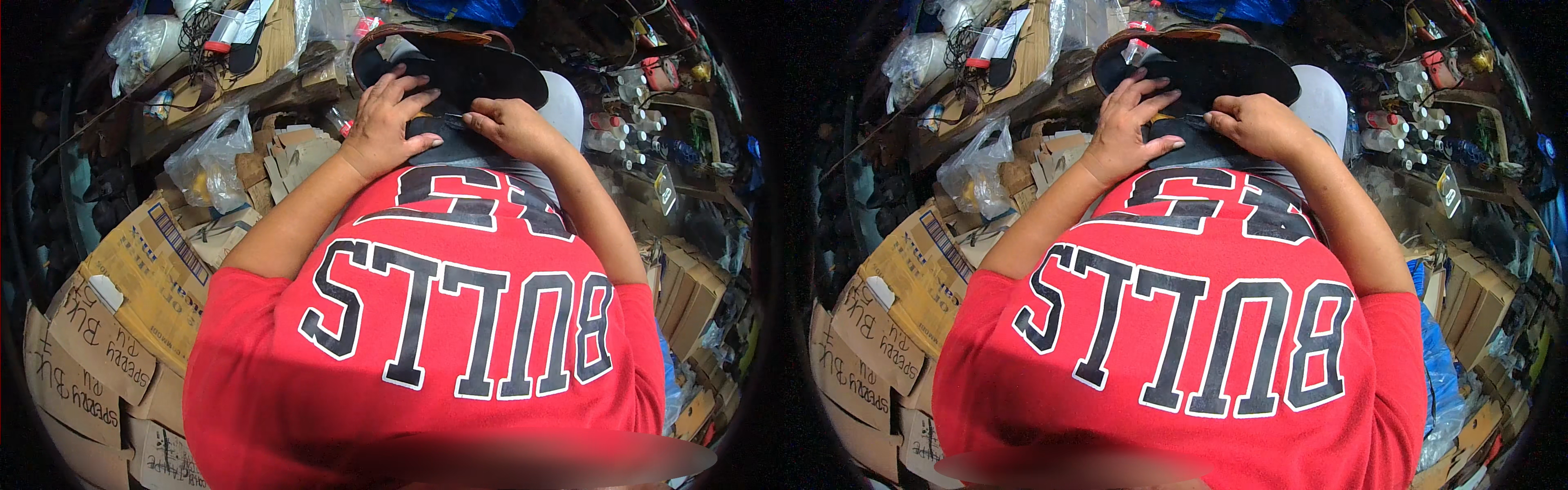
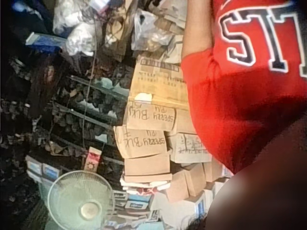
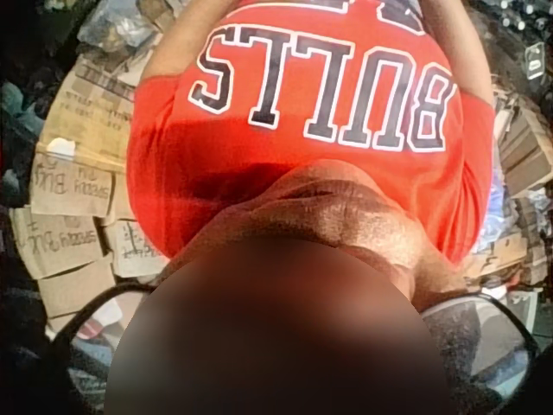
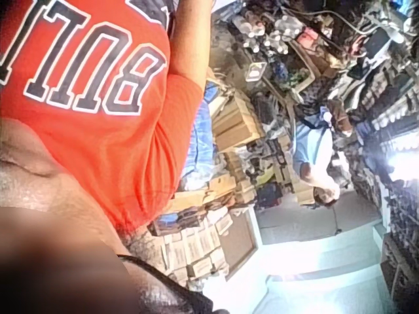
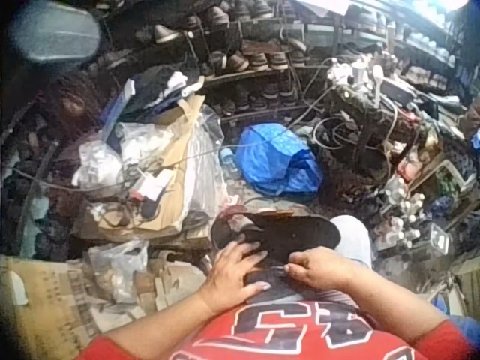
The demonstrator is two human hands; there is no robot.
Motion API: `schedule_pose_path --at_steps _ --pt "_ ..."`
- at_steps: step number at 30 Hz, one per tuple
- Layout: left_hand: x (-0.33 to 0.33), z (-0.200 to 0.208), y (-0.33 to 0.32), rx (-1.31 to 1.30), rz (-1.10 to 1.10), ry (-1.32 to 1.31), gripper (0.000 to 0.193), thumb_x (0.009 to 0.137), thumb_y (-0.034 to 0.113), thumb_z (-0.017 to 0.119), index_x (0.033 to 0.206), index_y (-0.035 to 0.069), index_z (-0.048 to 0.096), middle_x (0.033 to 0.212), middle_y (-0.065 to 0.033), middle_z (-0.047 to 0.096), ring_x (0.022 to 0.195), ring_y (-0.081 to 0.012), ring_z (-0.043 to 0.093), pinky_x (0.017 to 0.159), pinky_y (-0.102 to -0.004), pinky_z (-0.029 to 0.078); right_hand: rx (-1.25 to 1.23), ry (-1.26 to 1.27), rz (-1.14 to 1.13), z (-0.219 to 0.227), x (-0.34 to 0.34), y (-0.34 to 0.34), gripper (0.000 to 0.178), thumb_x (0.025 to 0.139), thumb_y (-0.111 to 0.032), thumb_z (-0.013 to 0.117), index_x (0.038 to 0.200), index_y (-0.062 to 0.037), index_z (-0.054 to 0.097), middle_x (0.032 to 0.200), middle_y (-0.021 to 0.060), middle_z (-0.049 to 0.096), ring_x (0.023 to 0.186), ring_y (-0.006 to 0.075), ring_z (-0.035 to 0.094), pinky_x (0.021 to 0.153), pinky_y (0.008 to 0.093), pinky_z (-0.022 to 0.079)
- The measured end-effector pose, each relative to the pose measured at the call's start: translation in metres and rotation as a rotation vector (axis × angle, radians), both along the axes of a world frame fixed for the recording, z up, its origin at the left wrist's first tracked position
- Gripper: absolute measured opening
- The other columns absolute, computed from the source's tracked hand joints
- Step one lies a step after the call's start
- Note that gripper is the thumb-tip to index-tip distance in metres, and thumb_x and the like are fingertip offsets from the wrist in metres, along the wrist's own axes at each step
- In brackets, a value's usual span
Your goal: Manually sewing and assembling shoe components.
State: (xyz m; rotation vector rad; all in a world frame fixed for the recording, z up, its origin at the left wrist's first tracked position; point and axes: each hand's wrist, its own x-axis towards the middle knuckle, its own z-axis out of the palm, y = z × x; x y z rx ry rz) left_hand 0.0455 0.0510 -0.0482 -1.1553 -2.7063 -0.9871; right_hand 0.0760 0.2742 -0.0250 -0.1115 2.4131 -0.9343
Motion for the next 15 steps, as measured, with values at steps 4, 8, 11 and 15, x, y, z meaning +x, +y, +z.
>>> schedule_pose_path --at_steps 4,8,11,15 --pt "-0.001 0.0 -0.002 -0.054 -0.04 -0.023 0.056 0.061 0.032 0.077 0.112 0.014 0.062 0.123 -0.0069 0.051 0.121 -0.0297 0.04 0.1 -0.0422 0.031 0.073 0.074 0.042 0.002 0.0 -0.006 0.032 0.088 -0.033 0.05 0.09 -0.0031 0.06 0.076 0.0196 0.061 0.072 0.0355 0.06 0.066 0.0396 0.045" --pt "-0.002 -0.001 -0.002 -0.06 -0.048 -0.03 0.058 0.059 0.032 0.078 0.112 0.014 0.061 0.122 -0.0067 0.051 0.122 -0.0292 0.039 0.098 -0.0425 0.032 0.145 0.073 0.065 0.002 -0.001 -0.009 0.035 0.086 -0.039 0.048 0.101 -0.0111 0.064 0.086 0.0179 0.064 0.082 0.0358 0.061 0.074 0.0426 0.047" --pt "-0.003 -0.001 -0.001 -0.06 -0.045 -0.04 0.058 0.059 0.032 0.078 0.111 0.014 0.062 0.122 -0.0067 0.051 0.122 -0.0287 0.04 0.098 -0.0423 0.032 0.157 0.092 0.066 0.001 -0.001 -0.01 0.035 0.087 -0.036 0.05 0.099 -0.0061 0.064 0.083 0.0197 0.063 0.079 0.036 0.061 0.071 0.0405 0.046" --pt "-0.004 -0.001 -0.001 -0.048 -0.046 -0.05 0.057 0.058 0.032 0.078 0.111 0.013 0.062 0.121 -0.0064 0.051 0.119 -0.0275 0.042 0.097 -0.0415 0.033 0.136 0.091 0.065 -0.001 -0.002 -0.012 0.034 0.086 -0.035 0.051 0.098 -0.0056 0.064 0.083 0.0199 0.063 0.078 0.0359 0.061 0.071 0.0399 0.046"
